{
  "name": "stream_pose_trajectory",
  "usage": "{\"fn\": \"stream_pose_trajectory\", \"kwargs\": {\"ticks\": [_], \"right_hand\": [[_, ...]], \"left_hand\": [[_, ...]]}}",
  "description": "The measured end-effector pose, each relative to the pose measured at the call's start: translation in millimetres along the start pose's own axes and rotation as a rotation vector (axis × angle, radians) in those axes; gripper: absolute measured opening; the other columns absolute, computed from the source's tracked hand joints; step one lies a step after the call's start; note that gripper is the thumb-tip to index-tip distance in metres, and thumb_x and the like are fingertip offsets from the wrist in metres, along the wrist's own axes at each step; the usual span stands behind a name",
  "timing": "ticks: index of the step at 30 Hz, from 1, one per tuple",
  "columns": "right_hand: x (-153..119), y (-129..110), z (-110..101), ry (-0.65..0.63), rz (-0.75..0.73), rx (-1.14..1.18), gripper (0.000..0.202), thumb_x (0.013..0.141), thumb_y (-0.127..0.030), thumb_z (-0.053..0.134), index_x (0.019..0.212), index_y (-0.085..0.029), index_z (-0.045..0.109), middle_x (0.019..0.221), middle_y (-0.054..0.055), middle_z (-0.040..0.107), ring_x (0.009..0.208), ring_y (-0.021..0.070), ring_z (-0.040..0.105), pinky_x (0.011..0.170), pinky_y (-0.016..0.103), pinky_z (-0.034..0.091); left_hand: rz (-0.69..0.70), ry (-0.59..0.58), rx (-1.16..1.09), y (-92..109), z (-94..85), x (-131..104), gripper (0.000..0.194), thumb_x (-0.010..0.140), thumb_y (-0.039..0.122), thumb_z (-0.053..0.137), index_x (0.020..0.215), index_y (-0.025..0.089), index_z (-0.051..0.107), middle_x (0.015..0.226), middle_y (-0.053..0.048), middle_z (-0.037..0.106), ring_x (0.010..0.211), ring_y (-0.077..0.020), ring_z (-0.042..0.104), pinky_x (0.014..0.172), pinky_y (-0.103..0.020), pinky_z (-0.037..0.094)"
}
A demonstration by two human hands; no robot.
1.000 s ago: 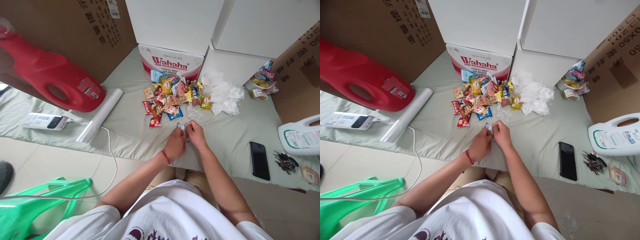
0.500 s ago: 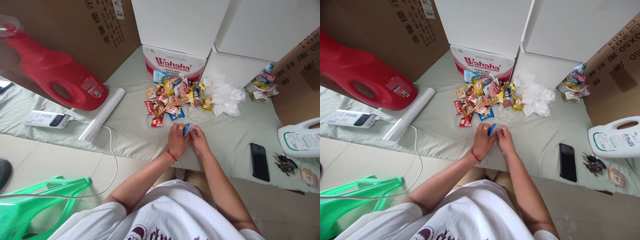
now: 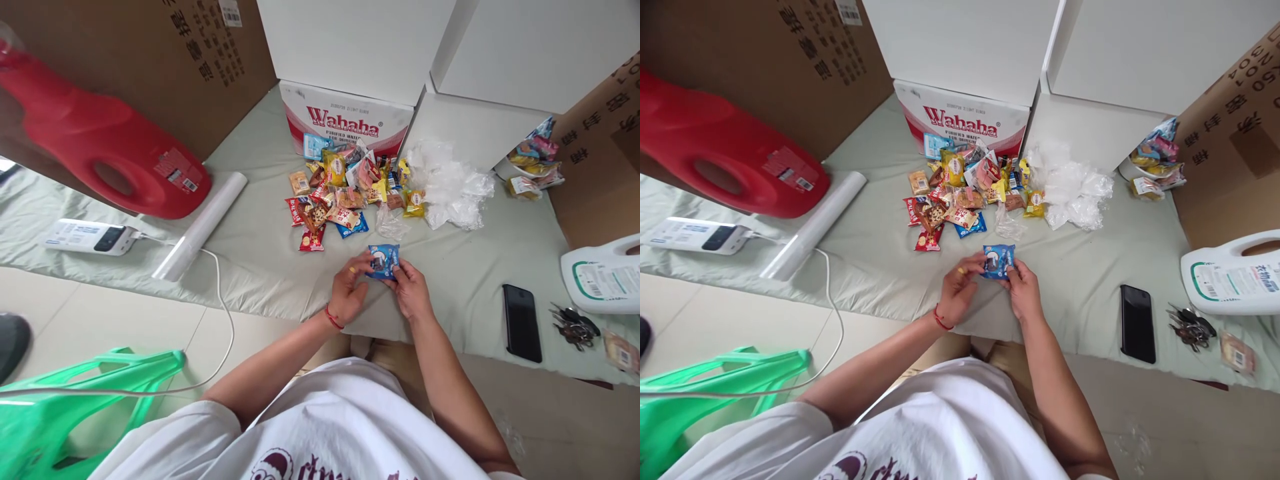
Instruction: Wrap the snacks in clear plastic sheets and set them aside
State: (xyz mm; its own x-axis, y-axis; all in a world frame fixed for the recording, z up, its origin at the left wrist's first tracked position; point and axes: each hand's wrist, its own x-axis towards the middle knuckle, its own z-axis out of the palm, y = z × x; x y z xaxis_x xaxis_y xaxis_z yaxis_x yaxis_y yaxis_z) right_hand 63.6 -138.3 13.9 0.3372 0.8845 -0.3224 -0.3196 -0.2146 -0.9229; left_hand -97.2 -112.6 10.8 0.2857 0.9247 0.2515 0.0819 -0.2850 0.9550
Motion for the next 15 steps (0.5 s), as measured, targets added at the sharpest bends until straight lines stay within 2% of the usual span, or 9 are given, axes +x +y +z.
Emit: {"fn": "stream_pose_trajectory", "kwargs": {"ticks": [2, 3, 6, 8, 11, 13, 15], "right_hand": [[0.0, 2.2, -0.1, 0.040, -0.002, 0.047, 0.052, 0.070, -0.055, 0.084, 0.107, -0.021, 0.072, 0.105, 0.004, 0.074, 0.091, 0.0190, 0.068, 0.081, 0.036, 0.063], [-0.9, 3.1, 0.0, 0.054, -0.005, 0.051, 0.052, 0.070, -0.056, 0.085, 0.107, -0.021, 0.073, 0.105, 0.004, 0.074, 0.090, 0.0185, 0.068, 0.079, 0.035, 0.063], [-6.2, 2.9, -1.2, 0.086, -0.002, -0.012, 0.057, 0.071, -0.057, 0.084, 0.113, -0.021, 0.075, 0.105, 0.004, 0.075, 0.085, 0.0184, 0.068, 0.070, 0.033, 0.062], [-11.1, -0.3, -6.0, 0.103, 0.002, -0.059, 0.058, 0.070, -0.058, 0.085, 0.114, -0.020, 0.075, 0.101, 0.004, 0.076, 0.082, 0.0190, 0.067, 0.064, 0.032, 0.061], [-17.0, -8.8, -22.9, 0.070, 0.000, -0.096, 0.051, 0.071, -0.055, 0.087, 0.108, -0.022, 0.076, 0.095, 0.004, 0.076, 0.079, 0.0195, 0.067, 0.063, 0.033, 0.062], [-15.0, -17.2, -43.0, 0.036, 0.004, -0.108, 0.047, 0.071, -0.052, 0.089, 0.106, -0.023, 0.077, 0.093, 0.005, 0.075, 0.079, 0.0197, 0.069, 0.067, 0.035, 0.063], [-3.7, -29.8, -71.3, 0.099, -0.061, -0.125, 0.045, 0.068, -0.050, 0.092, 0.100, -0.022, 0.079, 0.086, 0.008, 0.074, 0.073, 0.0192, 0.069, 0.064, 0.035, 0.061]], "left_hand": [[-0.197, 0.149, -0.139, 3.2, -0.4, 5.2, 0.026, 0.091, 0.021, 0.058, 0.118, 0.021, 0.060, 0.139, -0.013, 0.064, 0.136, -0.0256, 0.058, 0.107, -0.045, 0.055], [-0.283, 0.149, -0.199, 3.8, 0.8, 7.6, 0.032, 0.092, 0.027, 0.064, 0.123, 0.020, 0.058, 0.138, -0.014, 0.064, 0.132, -0.0258, 0.061, 0.105, -0.043, 0.055], [-0.413, 0.000, -0.358, 2.6, 10.0, 13.2, 0.051, 0.086, 0.042, 0.077, 0.127, 0.016, 0.058, 0.128, -0.015, 0.070, 0.117, -0.0264, 0.068, 0.103, -0.043, 0.055], [-0.416, -0.065, -0.400, 1.5, 18.5, 16.3, 0.055, 0.085, 0.049, 0.079, 0.125, 0.015, 0.060, 0.123, -0.014, 0.073, 0.112, -0.0264, 0.069, 0.102, -0.043, 0.055], [-0.369, -0.165, -0.390, 3.4, 31.0, 24.1, 0.058, 0.086, 0.057, 0.076, 0.125, 0.017, 0.063, 0.121, -0.012, 0.073, 0.109, -0.0257, 0.069, 0.102, -0.041, 0.054], [-0.312, -0.283, -0.409, 5.7, 39.1, 32.9, 0.055, 0.090, 0.060, 0.070, 0.125, 0.017, 0.066, 0.121, -0.011, 0.073, 0.110, -0.0258, 0.068, 0.102, -0.041, 0.054], [-0.243, -0.352, -0.415, 6.0, 47.8, 43.5, 0.053, 0.095, 0.060, 0.062, 0.127, 0.017, 0.066, 0.125, -0.012, 0.070, 0.117, -0.0270, 0.065, 0.101, -0.040, 0.053]]}}
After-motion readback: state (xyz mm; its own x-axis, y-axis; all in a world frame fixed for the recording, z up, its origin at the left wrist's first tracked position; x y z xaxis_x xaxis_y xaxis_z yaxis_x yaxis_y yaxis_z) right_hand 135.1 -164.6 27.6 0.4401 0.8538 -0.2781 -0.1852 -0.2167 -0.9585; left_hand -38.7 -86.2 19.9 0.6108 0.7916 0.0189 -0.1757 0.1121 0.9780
